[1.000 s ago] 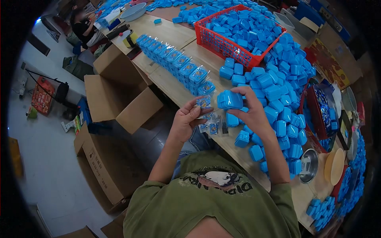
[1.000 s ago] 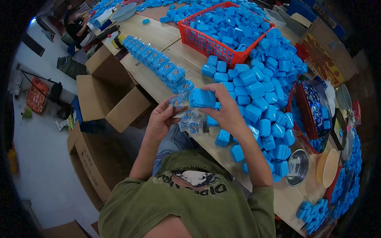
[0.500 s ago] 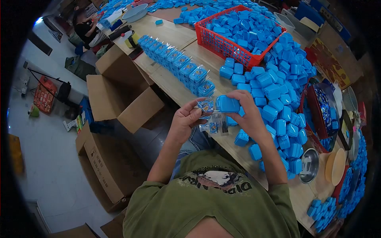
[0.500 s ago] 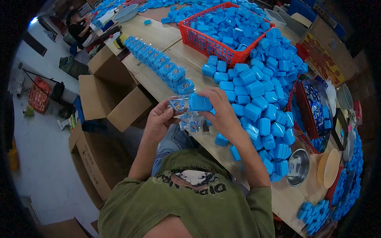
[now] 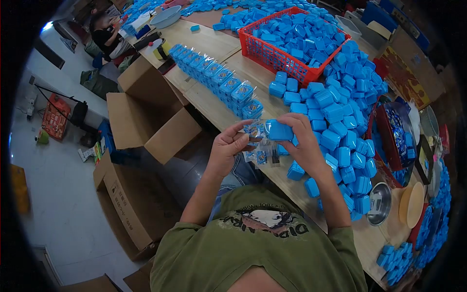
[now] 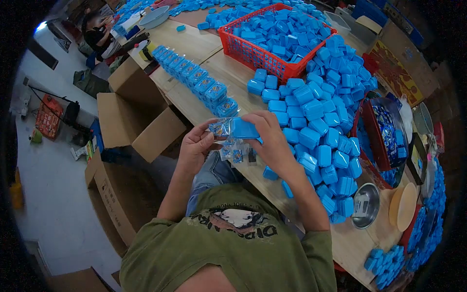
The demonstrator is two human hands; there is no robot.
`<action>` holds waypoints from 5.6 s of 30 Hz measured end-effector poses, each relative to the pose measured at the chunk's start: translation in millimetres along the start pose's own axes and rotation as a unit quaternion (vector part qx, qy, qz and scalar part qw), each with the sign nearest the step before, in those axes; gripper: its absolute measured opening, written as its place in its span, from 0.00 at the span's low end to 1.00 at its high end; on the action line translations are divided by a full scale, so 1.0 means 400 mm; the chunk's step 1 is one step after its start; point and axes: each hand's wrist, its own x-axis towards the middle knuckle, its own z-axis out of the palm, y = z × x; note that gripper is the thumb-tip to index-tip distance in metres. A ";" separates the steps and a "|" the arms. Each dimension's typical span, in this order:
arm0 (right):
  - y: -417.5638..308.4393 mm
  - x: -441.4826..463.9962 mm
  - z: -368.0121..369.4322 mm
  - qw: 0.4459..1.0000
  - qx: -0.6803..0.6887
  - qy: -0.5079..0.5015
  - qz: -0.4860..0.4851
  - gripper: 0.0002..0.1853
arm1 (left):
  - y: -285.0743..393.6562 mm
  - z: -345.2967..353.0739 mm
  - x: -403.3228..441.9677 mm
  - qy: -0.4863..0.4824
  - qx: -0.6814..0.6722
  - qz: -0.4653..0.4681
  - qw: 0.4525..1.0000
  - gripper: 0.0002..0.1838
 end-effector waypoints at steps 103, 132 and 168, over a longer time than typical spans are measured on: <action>0.160 0.151 0.279 0.975 0.012 0.156 0.156 0.59 | -0.015 -0.164 -0.001 -0.054 -0.059 -0.226 0.971 0.35; 0.106 0.077 0.149 0.970 -0.049 0.217 0.097 0.43 | -0.213 -0.115 0.063 0.121 0.666 0.136 0.724 0.22; 0.167 -0.048 0.175 0.965 -0.253 -0.064 -0.003 0.04 | -0.284 -0.112 0.067 0.110 0.348 0.126 0.923 0.25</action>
